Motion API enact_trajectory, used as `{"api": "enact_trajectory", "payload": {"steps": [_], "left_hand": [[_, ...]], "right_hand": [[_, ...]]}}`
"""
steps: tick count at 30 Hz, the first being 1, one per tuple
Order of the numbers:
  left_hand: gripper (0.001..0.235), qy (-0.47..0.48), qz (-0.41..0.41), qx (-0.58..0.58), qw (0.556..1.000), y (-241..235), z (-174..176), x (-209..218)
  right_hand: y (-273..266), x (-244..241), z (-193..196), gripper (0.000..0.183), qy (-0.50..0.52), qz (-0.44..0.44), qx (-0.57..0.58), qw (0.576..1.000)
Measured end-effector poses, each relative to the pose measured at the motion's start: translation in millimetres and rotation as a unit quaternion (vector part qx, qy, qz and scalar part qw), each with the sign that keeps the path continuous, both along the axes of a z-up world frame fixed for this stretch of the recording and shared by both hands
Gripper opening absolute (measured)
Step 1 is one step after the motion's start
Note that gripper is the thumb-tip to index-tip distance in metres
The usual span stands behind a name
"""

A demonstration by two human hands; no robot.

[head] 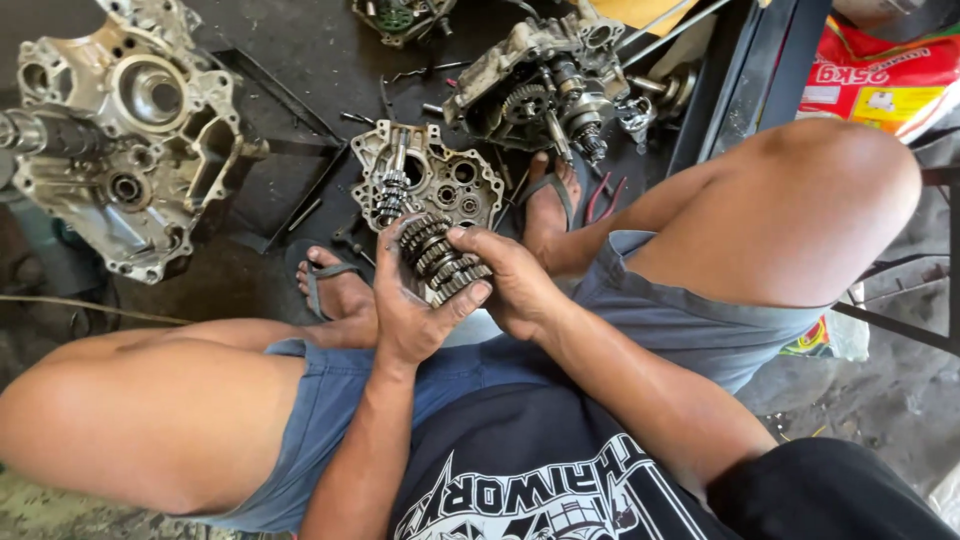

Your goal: Assembling and inspecting motorcycle transmission gears within an engine casing on a workshop floor

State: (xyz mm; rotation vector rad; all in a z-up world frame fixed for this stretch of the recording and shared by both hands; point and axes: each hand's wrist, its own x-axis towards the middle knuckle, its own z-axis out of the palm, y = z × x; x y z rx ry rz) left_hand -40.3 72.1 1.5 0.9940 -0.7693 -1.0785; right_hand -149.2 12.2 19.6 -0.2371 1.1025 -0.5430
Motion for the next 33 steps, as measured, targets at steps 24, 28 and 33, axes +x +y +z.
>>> {"api": "enact_trajectory", "payload": {"steps": [24, 28, 33], "left_hand": [[0.088, -0.09, 0.039, -0.023, 0.995, -9.1, 14.5, 5.4], [0.087, -0.09, 0.04, -0.024, 0.995, -8.7, 17.1, 7.8], [0.095, -0.149, 0.103, -0.005, 0.984, -8.7, 6.0, -5.9]], "right_hand": [[-13.5, -0.8, 19.7, 0.025, -0.022, -0.036, 0.028, 0.999], [-11.6, 2.4, 25.6, 0.023, -0.027, -0.039, 0.033, 0.998], [-9.9, -12.3, -18.1, 0.027, 0.021, -0.032, 0.018, 0.999]]}}
